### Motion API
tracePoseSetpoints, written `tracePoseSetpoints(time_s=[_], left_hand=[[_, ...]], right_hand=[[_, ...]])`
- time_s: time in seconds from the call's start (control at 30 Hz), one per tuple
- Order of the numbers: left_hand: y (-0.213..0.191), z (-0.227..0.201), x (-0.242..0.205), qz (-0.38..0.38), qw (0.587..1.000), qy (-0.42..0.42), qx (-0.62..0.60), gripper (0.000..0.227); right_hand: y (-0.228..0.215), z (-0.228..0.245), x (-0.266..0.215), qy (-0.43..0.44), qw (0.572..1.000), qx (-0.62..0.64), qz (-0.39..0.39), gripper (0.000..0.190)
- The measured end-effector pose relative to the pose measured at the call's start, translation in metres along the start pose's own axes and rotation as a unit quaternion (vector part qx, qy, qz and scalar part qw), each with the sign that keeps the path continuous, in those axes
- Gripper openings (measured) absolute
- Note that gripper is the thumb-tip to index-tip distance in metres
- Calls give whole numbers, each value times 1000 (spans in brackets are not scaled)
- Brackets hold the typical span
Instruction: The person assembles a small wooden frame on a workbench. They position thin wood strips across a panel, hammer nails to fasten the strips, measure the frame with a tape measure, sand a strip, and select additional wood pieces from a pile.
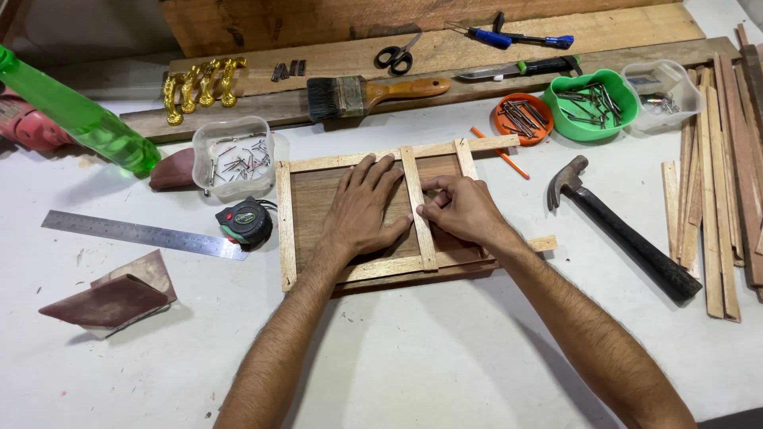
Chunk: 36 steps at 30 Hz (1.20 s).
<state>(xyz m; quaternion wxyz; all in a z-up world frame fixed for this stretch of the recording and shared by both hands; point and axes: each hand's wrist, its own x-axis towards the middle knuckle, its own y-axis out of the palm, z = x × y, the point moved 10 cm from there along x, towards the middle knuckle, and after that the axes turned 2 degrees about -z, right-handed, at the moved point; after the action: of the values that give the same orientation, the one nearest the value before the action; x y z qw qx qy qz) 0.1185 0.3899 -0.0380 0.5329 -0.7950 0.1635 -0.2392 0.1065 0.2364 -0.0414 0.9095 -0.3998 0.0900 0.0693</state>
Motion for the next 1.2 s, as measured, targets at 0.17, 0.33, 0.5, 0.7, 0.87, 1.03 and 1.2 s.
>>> tracePoseSetpoints(time_s=[0.17, 0.33, 0.5, 0.7, 0.87, 1.03, 1.2], left_hand=[[1, 0, 1, 1, 1000, 1, 3, 83], [-5, -4, 1, -5, 1000, 5, 4, 83], [-2, -4, 2, 12, 1000, 2, 18, 76], [-3, -6, 1, 14, 1000, 3, 22, 75], [-2, -6, 1, 9, 1000, 5, 26, 75], [-3, -7, 2, 9, 1000, 4, 24, 75], [-5, -8, 2, -3, 1000, 13, 27, 73]], right_hand=[[-1, 2, -1, -8, 1000, 0, -9, 48], [-7, 6, -3, -4, 1000, -13, -17, 50], [-4, 2, -1, 3, 1000, -15, 3, 50], [-4, 4, -2, 5, 1000, -11, 6, 51], [-5, 3, -2, 9, 1000, -1, 5, 50], [-5, 5, -3, 12, 1000, 19, 6, 50], [-3, 5, -4, 5, 1000, 17, -2, 50]])
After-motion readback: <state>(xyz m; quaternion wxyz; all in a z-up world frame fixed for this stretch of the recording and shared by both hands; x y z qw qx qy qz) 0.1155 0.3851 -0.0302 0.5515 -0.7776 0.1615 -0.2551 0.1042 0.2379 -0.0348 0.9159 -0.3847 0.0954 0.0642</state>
